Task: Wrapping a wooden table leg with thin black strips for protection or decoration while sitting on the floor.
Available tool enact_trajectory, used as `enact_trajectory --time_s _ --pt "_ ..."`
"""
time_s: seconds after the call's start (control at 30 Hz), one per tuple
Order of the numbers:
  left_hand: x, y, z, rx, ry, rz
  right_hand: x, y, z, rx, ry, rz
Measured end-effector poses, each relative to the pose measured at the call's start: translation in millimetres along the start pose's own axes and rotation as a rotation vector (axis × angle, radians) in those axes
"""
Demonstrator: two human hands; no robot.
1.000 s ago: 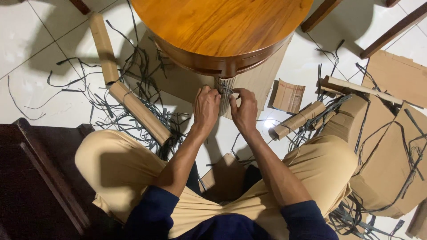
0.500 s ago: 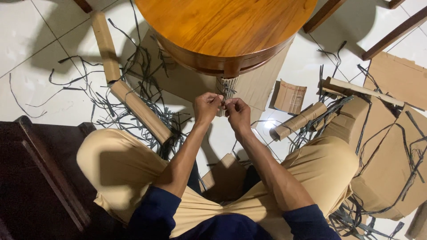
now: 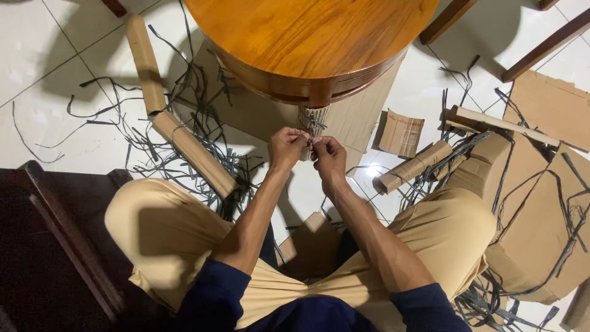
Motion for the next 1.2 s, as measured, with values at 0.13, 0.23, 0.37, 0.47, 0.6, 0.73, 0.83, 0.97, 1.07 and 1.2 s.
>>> enact_trajectory --time_s 0.13,0.23,0.37,0.47,0.6,0.73,0.83,0.97,1.07,1.2 --pt "25 7 -7 -0.016 -0.018 0.059 1 3 5 0.017 0.029 -0.012" --pt "17 8 0 -0.033 -0.075 0.045 -2 5 8 0.033 0.078 0.000" --pt "14 9 4 -0.038 -0.163 0.101 -16 7 3 0.077 0.183 -0.031" --pt "29 12 -1 -0.023 -0.269 0.190 -18 8 3 0.111 0.264 -0.051" --pt "23 17 3 0.046 -0.325 0.229 -22 6 -2 0.107 0.279 -0.066" --pt "31 16 0 0.070 -0.312 0.244 -24 4 -13 0.053 0.213 -0.003" --pt "29 17 3 0.088 -0.305 0.189 -29 1 -22 0.033 0.180 0.003" --pt "26 16 6 0.080 -0.305 0.125 -22 1 -25 0.000 0.131 -0.002" --pt "4 14 14 0.070 -0.267 0.110 -20 0 -26 -0.018 0.085 -0.006" --pt "31 13 -1 0.033 -0.221 0.063 -11 5 -22 -0.032 -0.024 0.041"
Point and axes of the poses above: each hand's wrist, its own z-axis away from the middle knuckle, its own y-axis out of the palm, x = y × z, the point moved 5 cm from there along -z, towards the middle knuckle, and after that the axes turned 11 degrees about y, right-handed, at the moved point
